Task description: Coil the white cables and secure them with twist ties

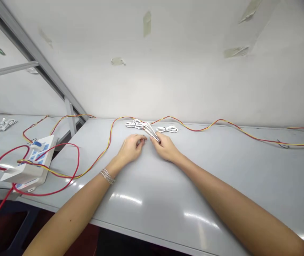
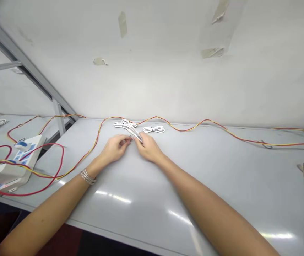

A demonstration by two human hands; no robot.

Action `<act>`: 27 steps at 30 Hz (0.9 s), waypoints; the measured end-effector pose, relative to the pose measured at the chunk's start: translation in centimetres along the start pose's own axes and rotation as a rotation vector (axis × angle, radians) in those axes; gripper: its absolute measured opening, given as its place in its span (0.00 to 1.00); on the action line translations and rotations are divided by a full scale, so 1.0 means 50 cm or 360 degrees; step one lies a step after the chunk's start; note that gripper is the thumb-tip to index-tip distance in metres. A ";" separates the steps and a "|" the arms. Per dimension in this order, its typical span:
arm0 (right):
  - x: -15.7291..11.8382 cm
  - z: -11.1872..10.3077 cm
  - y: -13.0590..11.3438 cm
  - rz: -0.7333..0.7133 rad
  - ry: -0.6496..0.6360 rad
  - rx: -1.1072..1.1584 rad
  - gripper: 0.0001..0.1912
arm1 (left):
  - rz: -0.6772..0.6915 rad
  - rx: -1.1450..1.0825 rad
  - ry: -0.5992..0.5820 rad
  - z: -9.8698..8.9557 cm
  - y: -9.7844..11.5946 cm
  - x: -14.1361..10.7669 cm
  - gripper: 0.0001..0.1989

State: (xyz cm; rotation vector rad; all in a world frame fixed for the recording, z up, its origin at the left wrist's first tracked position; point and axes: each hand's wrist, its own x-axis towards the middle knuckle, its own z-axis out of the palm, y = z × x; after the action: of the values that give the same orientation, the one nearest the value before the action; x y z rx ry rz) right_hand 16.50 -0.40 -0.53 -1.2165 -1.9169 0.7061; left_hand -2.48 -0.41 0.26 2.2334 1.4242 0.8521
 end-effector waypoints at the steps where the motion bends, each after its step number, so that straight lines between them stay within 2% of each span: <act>1: -0.002 0.000 -0.001 -0.0031 -0.0028 -0.0023 0.17 | -0.0049 -0.0083 0.0054 0.000 0.001 0.000 0.11; 5: -0.009 -0.003 -0.010 -0.0107 -0.0130 -0.0097 0.16 | -0.0204 -0.0463 0.0194 -0.003 0.014 0.002 0.07; 7: -0.011 -0.005 -0.014 -0.0131 -0.0146 -0.0139 0.16 | -0.0166 -0.0646 0.0152 -0.004 0.021 0.001 0.07; 9: -0.013 -0.004 -0.017 -0.0152 -0.0149 -0.0175 0.16 | -0.0121 -0.0848 0.0062 -0.003 0.026 0.000 0.10; 13: -0.017 0.001 -0.020 -0.0227 -0.0181 -0.0302 0.17 | -0.0194 -0.1246 -0.0016 0.004 0.029 -0.005 0.14; 17: -0.021 0.002 -0.024 -0.0321 -0.0254 -0.0415 0.17 | -0.0198 -0.1221 -0.0014 0.005 0.028 -0.007 0.13; 19: -0.022 -0.001 -0.027 -0.0379 -0.0289 -0.0407 0.19 | -0.0239 -0.1227 0.0058 0.002 0.026 -0.006 0.15; 23: -0.022 -0.004 -0.028 -0.0355 -0.0110 -0.0296 0.18 | -0.0486 -0.1410 0.0301 -0.005 0.020 0.001 0.19; 25: -0.021 -0.001 -0.024 -0.0246 -0.0013 -0.0326 0.12 | -0.0606 -0.1587 0.0307 -0.007 0.017 0.005 0.19; 27: -0.020 0.004 -0.019 -0.0192 -0.0022 -0.0402 0.07 | -0.0645 -0.1686 0.0263 -0.006 0.017 0.007 0.17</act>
State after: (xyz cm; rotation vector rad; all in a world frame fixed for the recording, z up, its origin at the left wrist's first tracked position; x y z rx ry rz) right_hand 16.11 -1.70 -0.19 -1.2349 -2.1194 0.4194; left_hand -2.00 -0.47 1.07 1.0684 1.0295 1.2541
